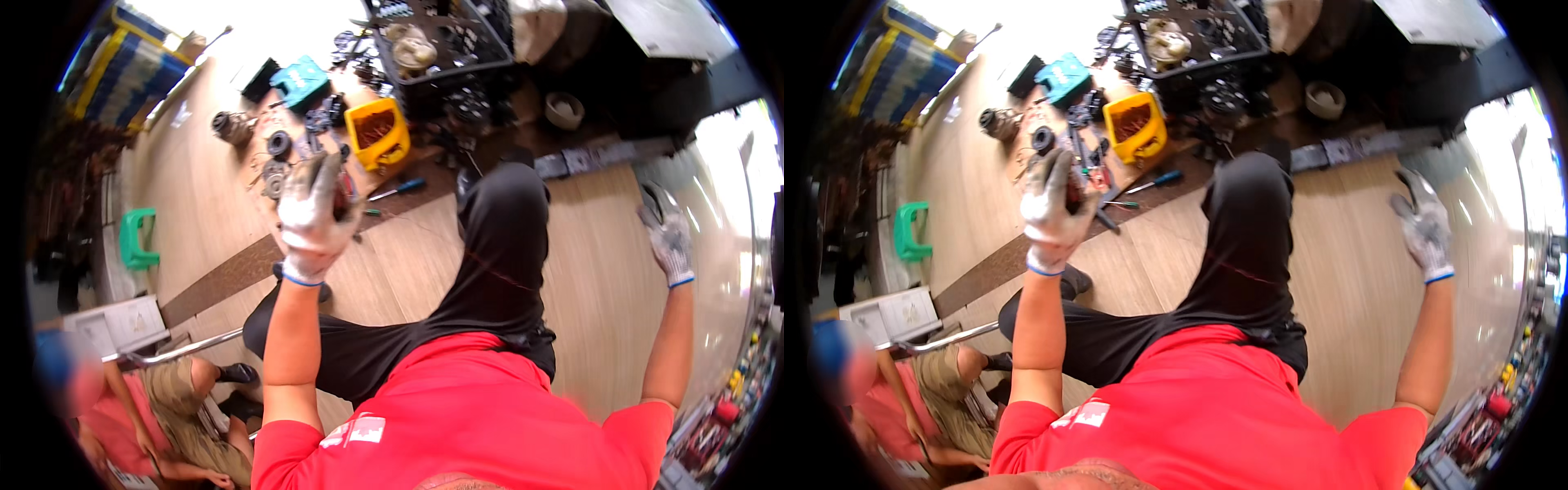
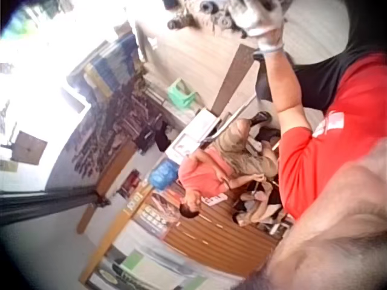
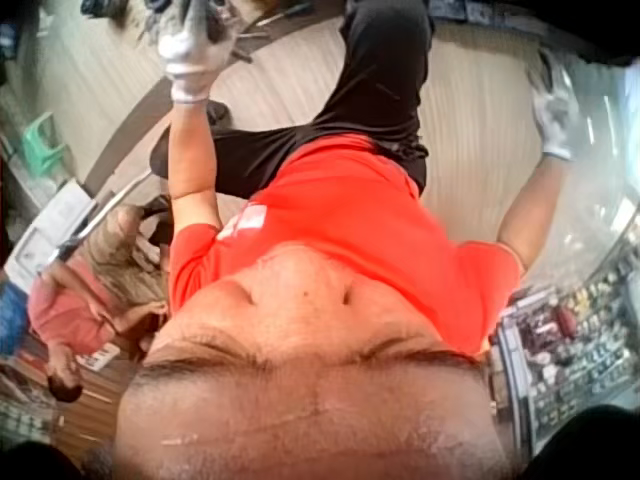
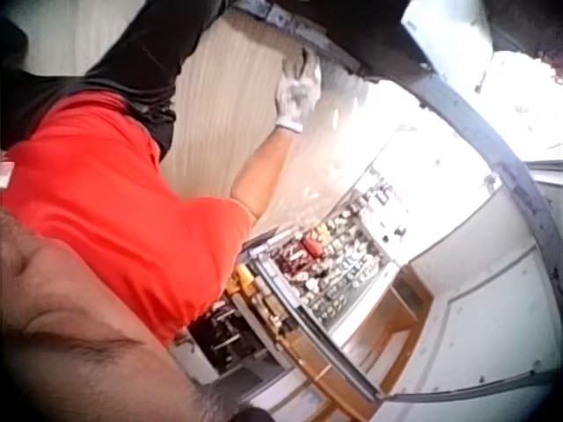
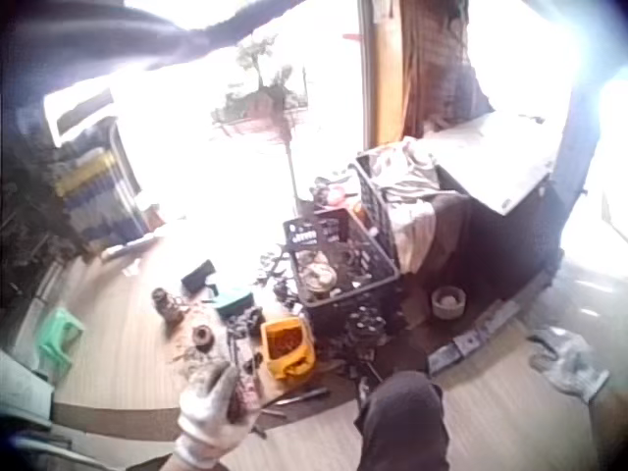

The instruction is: The person, wearing gloves, cleans and repairs mechanical engine components using a small brush and a tool, while working on the floor of a garage.

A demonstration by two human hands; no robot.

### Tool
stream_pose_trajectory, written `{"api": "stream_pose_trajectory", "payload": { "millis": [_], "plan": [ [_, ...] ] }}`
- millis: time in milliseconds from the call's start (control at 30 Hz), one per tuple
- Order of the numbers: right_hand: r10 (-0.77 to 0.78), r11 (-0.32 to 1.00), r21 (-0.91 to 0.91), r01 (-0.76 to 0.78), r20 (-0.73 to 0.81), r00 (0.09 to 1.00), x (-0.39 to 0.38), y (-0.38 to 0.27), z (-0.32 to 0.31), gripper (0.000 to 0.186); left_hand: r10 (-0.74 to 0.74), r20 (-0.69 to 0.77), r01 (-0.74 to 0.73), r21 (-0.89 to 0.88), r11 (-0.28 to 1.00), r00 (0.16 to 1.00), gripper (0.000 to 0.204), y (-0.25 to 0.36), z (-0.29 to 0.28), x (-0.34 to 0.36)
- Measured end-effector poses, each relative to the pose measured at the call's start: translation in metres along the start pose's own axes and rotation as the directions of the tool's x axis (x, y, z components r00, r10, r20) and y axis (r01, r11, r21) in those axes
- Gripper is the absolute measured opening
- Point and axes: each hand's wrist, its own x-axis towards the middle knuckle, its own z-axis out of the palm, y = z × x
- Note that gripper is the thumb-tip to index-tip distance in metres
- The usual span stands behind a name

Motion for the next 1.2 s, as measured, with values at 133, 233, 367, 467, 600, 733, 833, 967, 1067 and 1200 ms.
{"api": "stream_pose_trajectory", "payload": {
  "millis": [133,233,367,467,600,733,833,967,1067,1200],
  "plan": [
    [-0.465,0.847,0.360,0.391,0.147,0.873,0.076,-0.141,0.082,0.043,0.035,0.007,-0.035,-0.070,0.997,0.999,0.089,-0.028,-0.036,0.016],
    [-0.731,0.666,0.450,0.595,0.234,0.641,0.125,-0.192,0.166,0.030,-0.035,0.019,0.038,-0.205,0.978,0.999,0.107,-0.019,-0.015,0.005],
    [-0.519,0.352,0.753,-0.556,0.651,0.553,0.144,-0.245,0.250,0.024,-0.074,0.032,0.079,-0.218,0.973,0.997,0.114,-0.022,-0.028,0.009],
    [-0.525,0.357,0.731,-0.581,0.671,0.523,0.139,-0.248,0.269,0.029,-0.094,0.079,0.107,-0.178,0.978,0.992,0.120,-0.030,-0.032,0.002],
    [-0.495,0.257,0.731,-0.633,0.662,0.563,0.134,-0.253,0.264,0.022,-0.080,0.077,0.093,-0.183,0.979,0.994,0.129,-0.036,-0.033,-0.005],
    [-0.490,0.107,0.734,-0.670,0.626,0.607,0.135,-0.256,0.273,0.023,-0.243,-0.058,0.211,-0.329,0.921,0.968,0.124,-0.045,-0.034,-0.002],
    [-0.495,0.065,0.731,-0.679,0.615,0.614,0.136,-0.255,0.274,0.025,-0.731,0.098,0.548,-0.730,0.409,0.676,0.084,-0.040,-0.027,0.000],
    [-0.483,0.001,0.715,-0.699,0.612,0.626,0.136,-0.255,0.276,0.029,-0.758,0.459,0.545,-0.822,-0.164,0.464,0.048,-0.038,-0.011,-0.007],
    [-0.476,-0.021,0.692,-0.722,0.628,0.616,0.135,-0.253,0.276,0.030,-0.789,0.409,0.570,-0.817,-0.094,0.457,0.037,-0.034,-0.005,-0.008],
    [-0.445,0.049,0.655,-0.754,0.691,0.570,0.131,-0.255,0.270,0.035,-0.813,0.461,0.445,-0.848,-0.287,0.356,0.026,-0.044,-0.002,-0.010]
  ]
}}
